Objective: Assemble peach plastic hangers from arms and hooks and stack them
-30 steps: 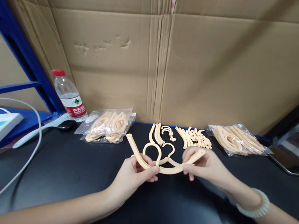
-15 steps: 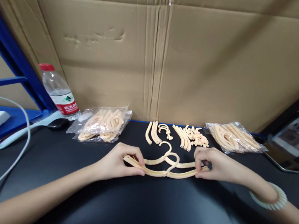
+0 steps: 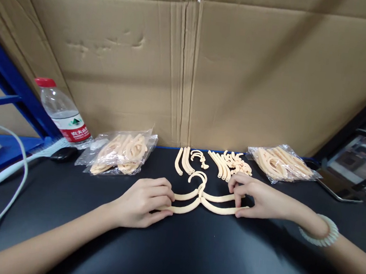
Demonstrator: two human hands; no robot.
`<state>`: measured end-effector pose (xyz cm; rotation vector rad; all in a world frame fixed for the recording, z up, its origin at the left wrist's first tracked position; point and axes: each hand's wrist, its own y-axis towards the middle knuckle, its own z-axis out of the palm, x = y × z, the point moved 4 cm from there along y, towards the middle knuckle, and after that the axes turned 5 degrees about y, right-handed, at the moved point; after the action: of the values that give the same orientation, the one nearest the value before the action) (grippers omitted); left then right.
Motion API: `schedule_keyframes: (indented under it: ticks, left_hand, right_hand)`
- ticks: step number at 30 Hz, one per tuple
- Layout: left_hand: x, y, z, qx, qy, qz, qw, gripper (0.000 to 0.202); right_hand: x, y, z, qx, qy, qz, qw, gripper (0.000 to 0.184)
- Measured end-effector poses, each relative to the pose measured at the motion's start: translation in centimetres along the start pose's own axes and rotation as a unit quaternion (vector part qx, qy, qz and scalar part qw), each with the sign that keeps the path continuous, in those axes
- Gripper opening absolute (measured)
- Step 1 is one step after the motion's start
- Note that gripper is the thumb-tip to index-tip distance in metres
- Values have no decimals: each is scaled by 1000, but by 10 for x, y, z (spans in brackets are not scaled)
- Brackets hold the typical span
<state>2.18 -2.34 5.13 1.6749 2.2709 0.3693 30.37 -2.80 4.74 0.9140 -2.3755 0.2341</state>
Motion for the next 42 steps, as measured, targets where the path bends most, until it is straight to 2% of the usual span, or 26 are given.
schedule_keyframes:
  ticks: [7, 12, 20, 27, 32, 42]
  left_hand:
    - [0, -3, 3, -63, 20, 36, 997, 7]
    - [0, -3, 4, -76, 33, 34, 996, 9]
    - [0, -2, 4, -69, 50, 34, 996, 9]
    - [-1, -1, 4, -65, 64, 35, 995, 13]
    - [-2, -2, 5, -62, 68, 26, 995, 13]
    - [10, -1, 13, -25, -56, -59, 996, 10]
  right_hand:
    - [-5, 3, -2, 16, 32, -3, 999, 17]
    - [-7, 2, -2, 21, 33, 7, 999, 16]
    - [-12, 0, -4, 4, 24, 10, 1000, 12]
    - [-14, -2, -3, 14, 37, 15, 999, 12]
    - [-14, 0, -5, 7, 31, -3, 999, 14]
    - [-16, 2, -6, 2, 44, -45, 998, 24]
